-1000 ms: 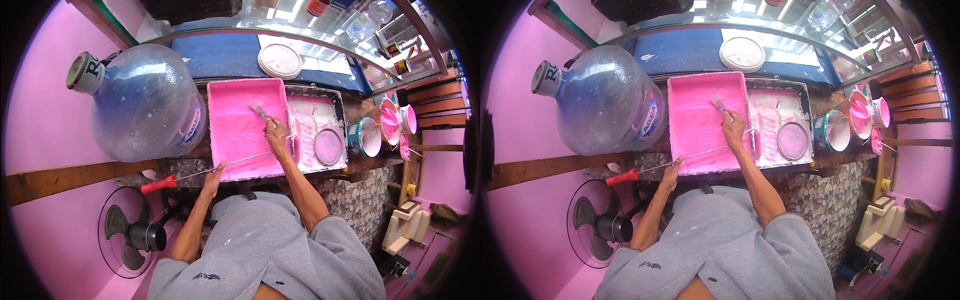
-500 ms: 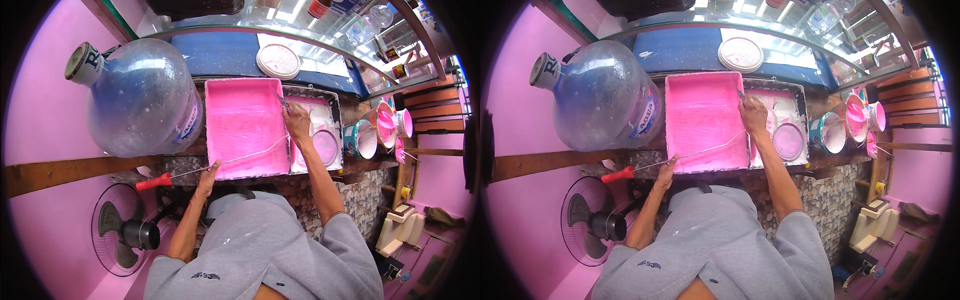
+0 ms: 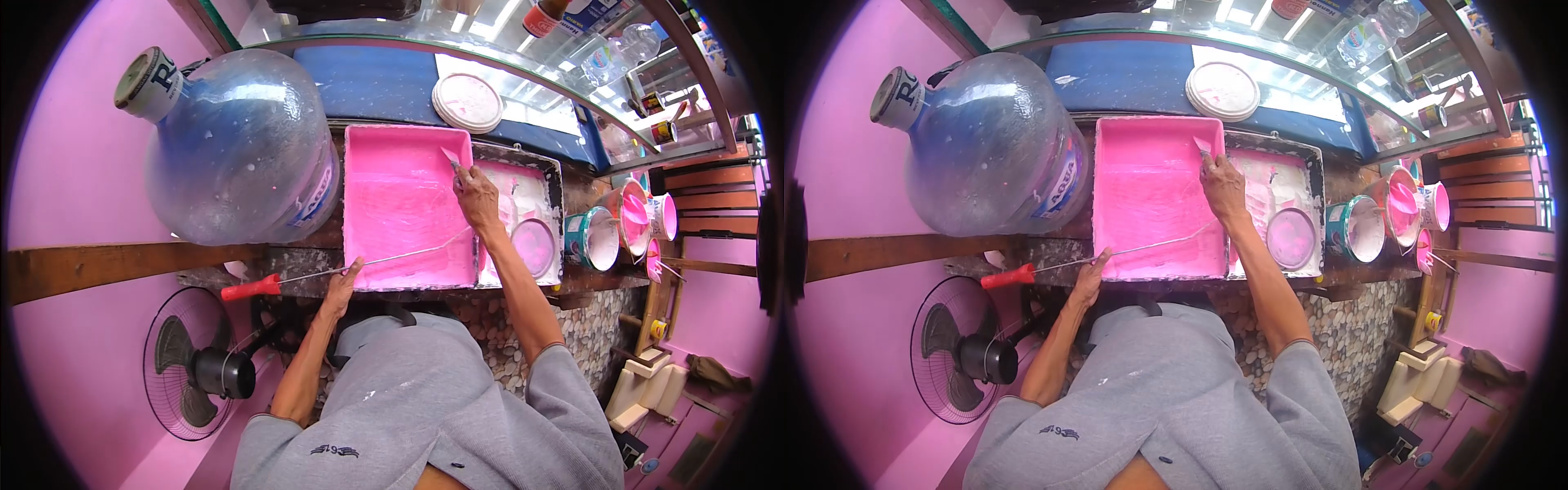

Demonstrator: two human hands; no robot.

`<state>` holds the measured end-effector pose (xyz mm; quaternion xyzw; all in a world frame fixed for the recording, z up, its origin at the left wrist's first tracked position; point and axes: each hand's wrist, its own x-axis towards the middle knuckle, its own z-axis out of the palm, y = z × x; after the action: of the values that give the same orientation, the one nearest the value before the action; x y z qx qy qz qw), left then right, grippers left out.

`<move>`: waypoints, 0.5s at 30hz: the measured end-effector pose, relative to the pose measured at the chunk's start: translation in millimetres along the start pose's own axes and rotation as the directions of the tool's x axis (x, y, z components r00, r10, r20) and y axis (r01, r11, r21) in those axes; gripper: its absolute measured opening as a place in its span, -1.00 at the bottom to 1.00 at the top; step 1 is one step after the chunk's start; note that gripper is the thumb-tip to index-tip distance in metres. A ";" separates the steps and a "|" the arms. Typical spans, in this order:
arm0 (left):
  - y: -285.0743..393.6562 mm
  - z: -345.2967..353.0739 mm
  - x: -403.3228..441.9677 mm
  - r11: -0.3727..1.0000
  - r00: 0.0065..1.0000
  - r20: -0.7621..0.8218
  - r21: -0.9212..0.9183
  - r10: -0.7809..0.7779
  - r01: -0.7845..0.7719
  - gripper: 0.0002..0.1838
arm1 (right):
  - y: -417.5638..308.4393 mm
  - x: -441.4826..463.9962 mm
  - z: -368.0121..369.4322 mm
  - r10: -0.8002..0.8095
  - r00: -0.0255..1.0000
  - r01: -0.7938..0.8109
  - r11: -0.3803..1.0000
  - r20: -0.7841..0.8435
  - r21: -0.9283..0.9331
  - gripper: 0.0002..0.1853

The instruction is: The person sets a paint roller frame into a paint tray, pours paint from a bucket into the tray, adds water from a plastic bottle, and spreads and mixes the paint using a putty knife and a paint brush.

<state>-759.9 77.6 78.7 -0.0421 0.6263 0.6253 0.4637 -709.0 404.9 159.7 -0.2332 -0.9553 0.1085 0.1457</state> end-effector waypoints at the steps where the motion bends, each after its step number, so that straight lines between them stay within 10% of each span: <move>1: 1.1 0.5 -0.7 1.000 1.000 -0.010 0.006 -0.010 0.010 -0.13 | 1.7 -1.0 4.7 0.011 1.000 -0.010 1.000 0.024 -0.002 -0.68; 15: 7.7 3.2 -4.0 1.000 1.000 0.006 -0.008 -0.028 0.028 -0.18 | 4.2 -1.7 2.9 -0.014 0.999 0.014 1.000 -0.033 0.001 -0.64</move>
<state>-760.8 79.8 87.6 -0.0508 0.6218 0.6213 0.4740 -706.8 407.3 155.5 -0.2283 -0.9542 0.1042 0.1626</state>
